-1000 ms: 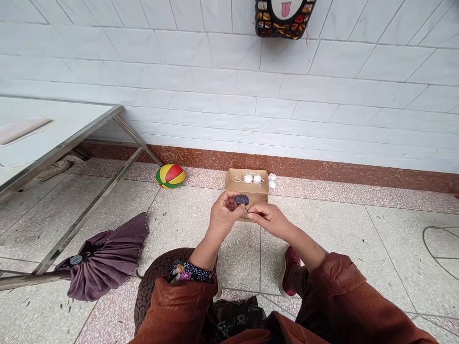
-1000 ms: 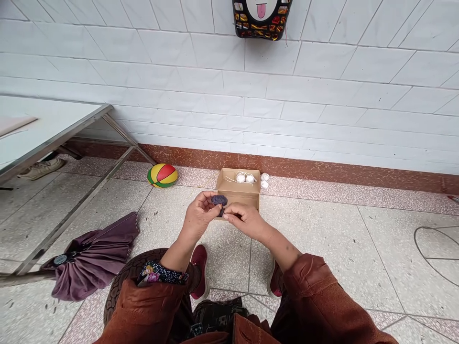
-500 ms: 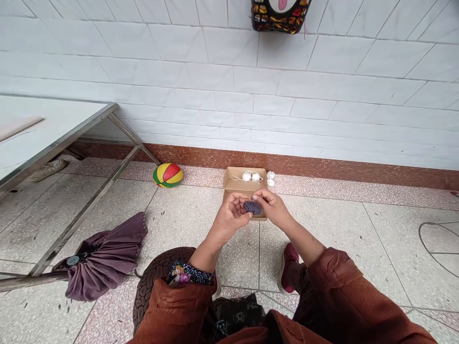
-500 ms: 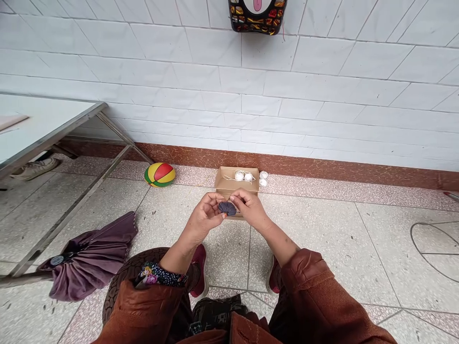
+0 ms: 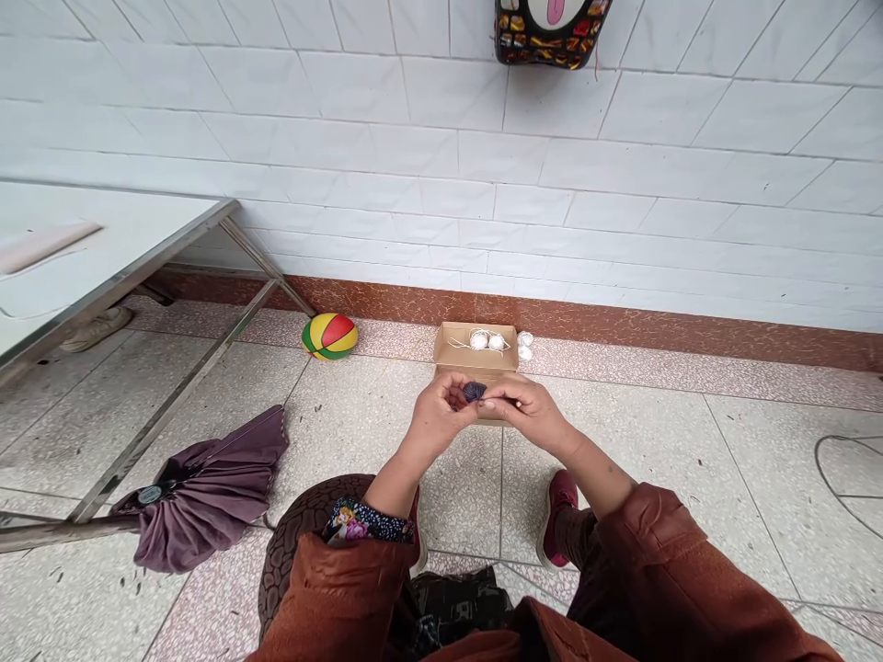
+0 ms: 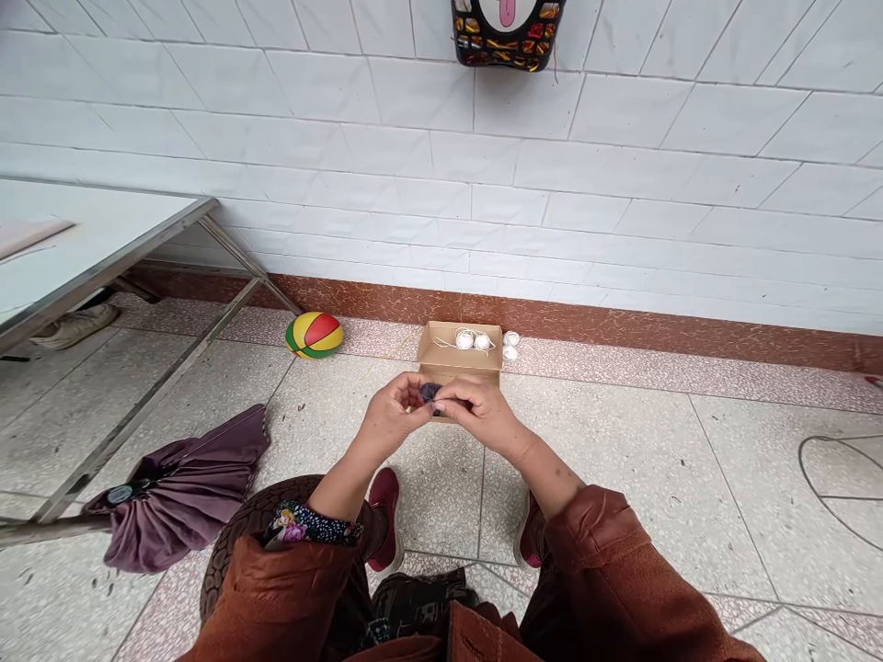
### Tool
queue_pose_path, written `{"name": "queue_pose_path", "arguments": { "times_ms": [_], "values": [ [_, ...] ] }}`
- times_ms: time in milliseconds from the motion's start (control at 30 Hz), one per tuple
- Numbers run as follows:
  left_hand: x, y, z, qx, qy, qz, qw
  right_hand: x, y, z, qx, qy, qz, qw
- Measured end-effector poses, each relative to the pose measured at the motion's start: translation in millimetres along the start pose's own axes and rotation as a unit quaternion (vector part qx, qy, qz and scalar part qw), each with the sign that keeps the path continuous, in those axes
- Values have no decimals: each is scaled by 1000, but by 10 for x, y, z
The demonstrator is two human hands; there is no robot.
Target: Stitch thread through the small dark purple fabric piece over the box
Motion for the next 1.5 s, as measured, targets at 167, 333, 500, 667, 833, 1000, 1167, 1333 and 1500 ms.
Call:
{"name": "queue_pose_path", "arguments": {
  "times_ms": [167,333,500,667,833,1000,1167,1333,1500],
  "values": [
    [-10,-231,-79,100,4,-12,995,-129,164,47,-84,-9,-17,996],
    [-66,-182,-80,78,13,-132,988,-331,23,19,-84,-77,7,993],
    [-115,-15,-62,0,19,-139,990,-308,-170,-22,-11,-81,-1,997],
    [-116,85,-32,-40,8,-115,993,-191,-177,-36,18,-48,-6,999],
    [-35,133,7,-65,6,-44,997,-49,-175,-33,48,19,-5,999],
    [-21,-13,-10,6,9,21,1000,-21,31,20,-16,38,-38,998],
    [-15,-215,-104,127,49,-50,989,-108,119,64,-72,15,-37,997],
    [-24,-153,-109,90,58,-180,978,-339,0,26,-104,-59,-33,992],
    [-49,51,-42,-15,25,-175,984,-311,-300,-48,1,-56,-49,997]
  ]
}}
Point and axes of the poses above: each hand's wrist, its own z-axis towards the middle knuckle, its own y-axis out of the back of the hand, x = y × z, the point moved 8 cm from there along z, towards the middle knuckle, and after that the axes turned 3 degrees about y, right-handed, at the moved point
